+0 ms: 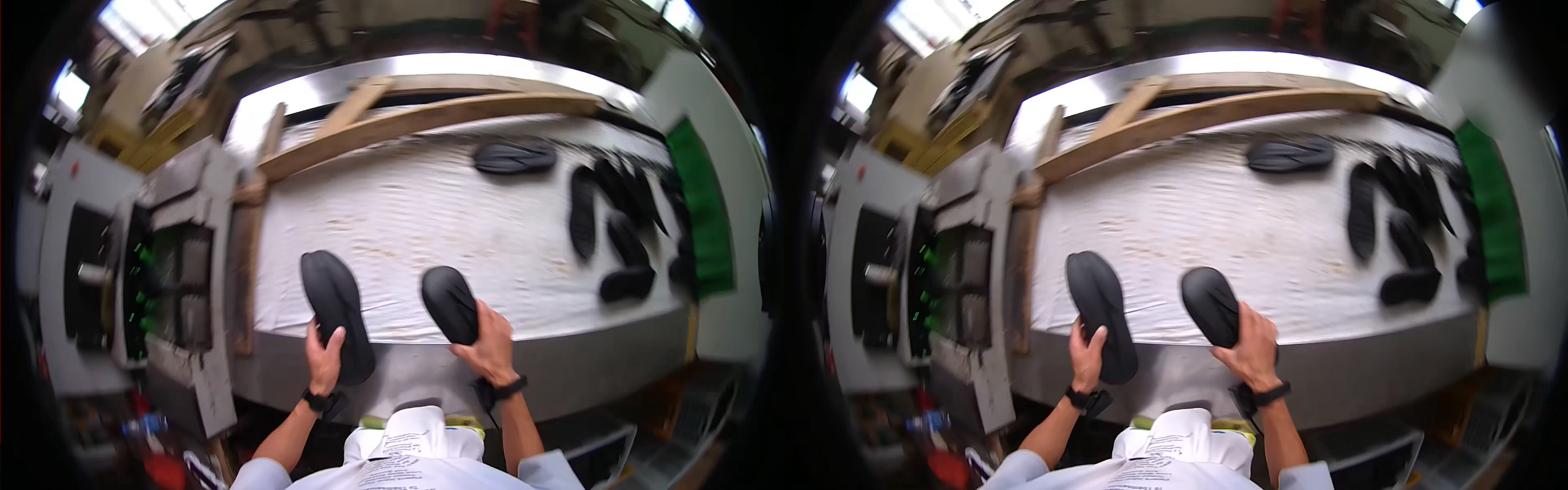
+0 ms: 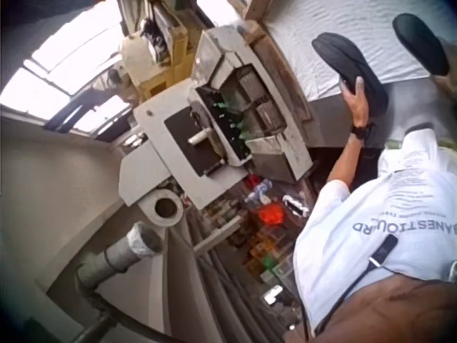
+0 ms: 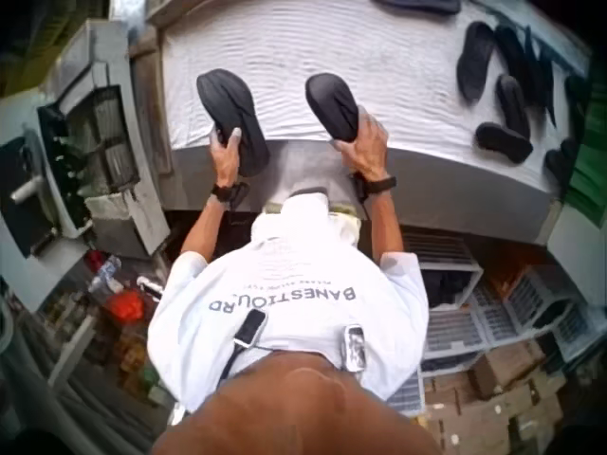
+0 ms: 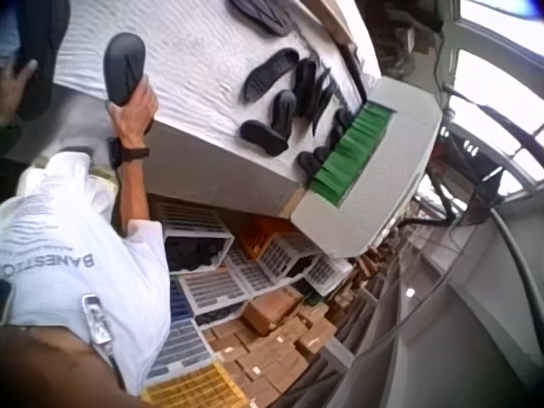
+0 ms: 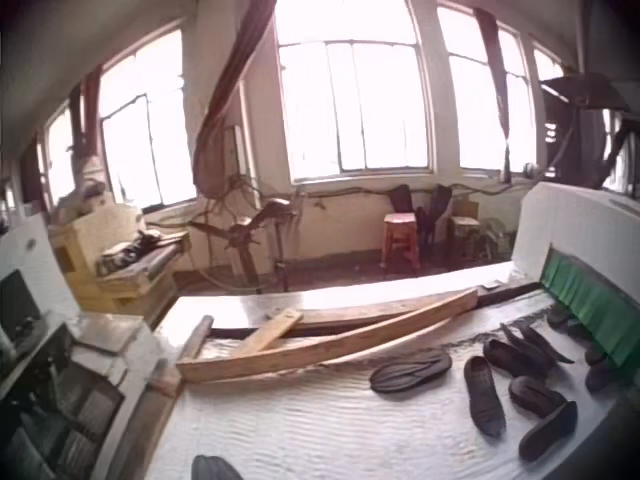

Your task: The person is sorting and organizing black shoe soles on a conveyor belt and workbench in a factory setting.

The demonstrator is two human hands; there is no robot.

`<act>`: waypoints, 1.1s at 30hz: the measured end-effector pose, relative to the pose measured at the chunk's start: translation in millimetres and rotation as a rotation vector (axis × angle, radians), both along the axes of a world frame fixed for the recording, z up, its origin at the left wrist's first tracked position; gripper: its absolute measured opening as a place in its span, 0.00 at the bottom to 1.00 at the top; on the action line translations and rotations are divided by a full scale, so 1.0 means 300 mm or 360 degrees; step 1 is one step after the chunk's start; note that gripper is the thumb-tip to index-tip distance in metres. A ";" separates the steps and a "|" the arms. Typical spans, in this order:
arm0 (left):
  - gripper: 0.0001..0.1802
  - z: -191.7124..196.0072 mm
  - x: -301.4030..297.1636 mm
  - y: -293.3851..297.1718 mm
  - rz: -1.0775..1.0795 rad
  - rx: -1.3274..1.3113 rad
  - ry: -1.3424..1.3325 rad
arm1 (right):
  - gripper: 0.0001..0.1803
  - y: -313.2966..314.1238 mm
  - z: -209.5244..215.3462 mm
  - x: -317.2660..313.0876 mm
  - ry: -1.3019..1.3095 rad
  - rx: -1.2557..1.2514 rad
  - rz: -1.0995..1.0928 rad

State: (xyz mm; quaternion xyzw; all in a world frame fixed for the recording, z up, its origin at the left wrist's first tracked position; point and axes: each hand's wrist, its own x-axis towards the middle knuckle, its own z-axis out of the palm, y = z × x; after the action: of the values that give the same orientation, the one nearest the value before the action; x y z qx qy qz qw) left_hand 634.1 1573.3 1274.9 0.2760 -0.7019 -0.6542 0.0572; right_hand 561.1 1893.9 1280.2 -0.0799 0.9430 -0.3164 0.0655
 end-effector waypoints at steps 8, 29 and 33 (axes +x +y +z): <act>0.20 -0.123 0.056 -0.766 0.0779 -0.0009 0.0439 | 0.54 -0.346 0.042 0.410 -0.0331 -0.0026 -0.0031; 0.29 0.042 0.369 -0.729 -0.0888 0.0343 -0.0064 | 0.55 -0.949 0.268 0.370 0.0200 0.0389 0.1435; 0.25 0.042 0.431 -0.689 -0.0566 0.0831 -0.0308 | 0.51 -0.920 0.232 0.355 0.0364 0.0541 0.1418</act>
State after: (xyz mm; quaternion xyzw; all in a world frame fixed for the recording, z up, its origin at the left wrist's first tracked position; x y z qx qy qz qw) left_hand 763.5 1366.7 1287.6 0.2153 -0.5500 -0.7824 -0.1976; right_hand 667.8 1618.0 1349.8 -0.4981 0.8565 -0.0883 0.1026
